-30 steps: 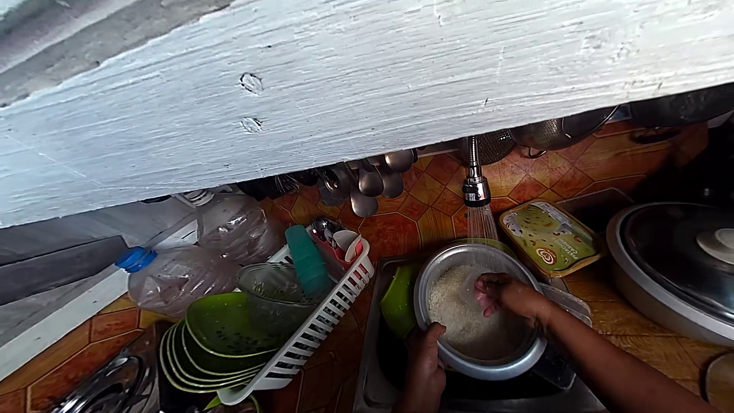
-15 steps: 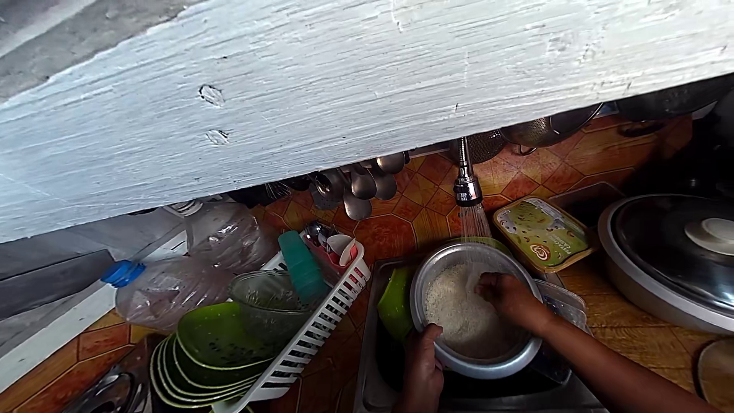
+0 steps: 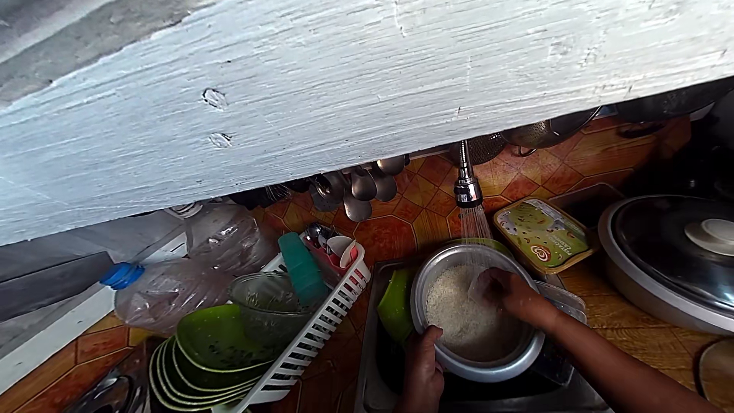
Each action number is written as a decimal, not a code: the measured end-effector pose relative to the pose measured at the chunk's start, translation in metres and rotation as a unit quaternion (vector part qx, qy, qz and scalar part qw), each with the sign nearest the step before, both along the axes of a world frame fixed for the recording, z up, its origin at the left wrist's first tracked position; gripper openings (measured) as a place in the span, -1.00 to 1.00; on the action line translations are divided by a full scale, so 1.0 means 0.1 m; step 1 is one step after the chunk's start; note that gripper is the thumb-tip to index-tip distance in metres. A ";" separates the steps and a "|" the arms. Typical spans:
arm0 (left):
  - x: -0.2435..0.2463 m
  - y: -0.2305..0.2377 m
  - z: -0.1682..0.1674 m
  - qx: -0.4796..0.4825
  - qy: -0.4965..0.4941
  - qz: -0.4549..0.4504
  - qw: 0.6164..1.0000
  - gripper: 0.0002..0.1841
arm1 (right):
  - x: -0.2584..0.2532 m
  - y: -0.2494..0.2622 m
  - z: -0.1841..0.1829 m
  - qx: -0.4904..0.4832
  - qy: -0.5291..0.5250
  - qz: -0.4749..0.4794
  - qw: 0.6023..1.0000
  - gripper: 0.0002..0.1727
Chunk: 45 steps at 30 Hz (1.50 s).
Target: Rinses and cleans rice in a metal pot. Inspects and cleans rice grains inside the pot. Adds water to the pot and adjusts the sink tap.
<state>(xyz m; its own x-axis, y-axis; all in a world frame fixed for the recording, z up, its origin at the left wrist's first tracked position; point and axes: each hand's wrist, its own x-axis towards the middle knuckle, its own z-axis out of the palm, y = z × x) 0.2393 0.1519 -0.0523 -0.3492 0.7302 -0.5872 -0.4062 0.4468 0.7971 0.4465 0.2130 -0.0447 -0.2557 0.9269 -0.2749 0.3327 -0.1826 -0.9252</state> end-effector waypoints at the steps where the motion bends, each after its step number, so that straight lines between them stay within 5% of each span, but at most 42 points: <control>1: 0.00 0.00 0.00 0.000 -0.001 0.000 1.000 -0.62 | -0.02 -0.02 0.01 -0.050 0.073 -0.060 0.994 -0.64; 6: -0.01 0.01 0.00 0.000 0.000 0.003 1.000 -0.63 | -0.13 -0.03 0.07 -0.178 0.338 -0.315 0.869 -0.94; 11: -0.01 0.01 -0.01 0.003 -0.007 0.004 1.000 -0.62 | -0.11 -0.04 0.09 -0.176 0.445 -0.383 0.790 -0.98; 14: -0.01 0.01 -0.01 0.001 -0.009 0.004 1.000 -0.62 | -0.05 -0.02 0.14 -0.147 0.459 -0.376 0.791 -0.96; 16: -0.01 0.01 0.00 -0.001 -0.008 0.004 1.000 -0.62 | -0.02 -0.04 0.13 -0.072 0.380 -0.329 0.861 -0.83; 18: -0.01 0.01 0.00 0.000 -0.006 0.001 1.000 -0.61 | 0.07 -0.11 0.08 0.047 0.187 -0.192 0.962 -0.63; 21: 0.01 0.02 0.01 -0.004 0.001 -0.002 1.000 -0.61 | 0.09 -0.19 0.12 0.062 0.048 -0.038 0.996 -0.63; 25: 0.04 0.00 0.01 0.009 0.009 -0.007 1.000 -0.59 | -0.08 -0.27 0.05 -0.112 0.236 -0.109 0.959 -0.79; 28: 0.03 0.00 0.00 0.018 0.009 -0.009 1.000 -0.59 | -0.05 -0.31 0.01 0.032 0.045 0.015 0.998 -0.61; 30: 0.03 -0.01 -0.02 0.020 0.011 -0.008 1.000 -0.60 | 0.00 -0.42 0.12 0.169 -0.108 0.085 0.976 -0.58; 32: 0.03 -0.01 -0.01 0.019 0.010 -0.005 1.000 -0.61 | 0.11 -0.55 0.16 0.301 -0.186 0.061 0.933 -0.64; 35: 0.01 0.00 -0.03 0.016 0.005 -0.003 1.000 -0.62 | 0.40 -0.71 0.20 0.353 -0.269 -0.040 0.895 -0.70; 40: 0.01 0.00 0.00 0.014 0.000 0.003 1.000 -0.62 | 0.93 -0.92 -0.03 0.213 -0.432 -0.121 0.868 -0.71; 45: -0.01 0.00 -0.02 0.019 -0.008 0.003 1.000 -0.60 | 1.29 -1.01 -0.56 0.091 -0.462 -0.162 0.867 -0.70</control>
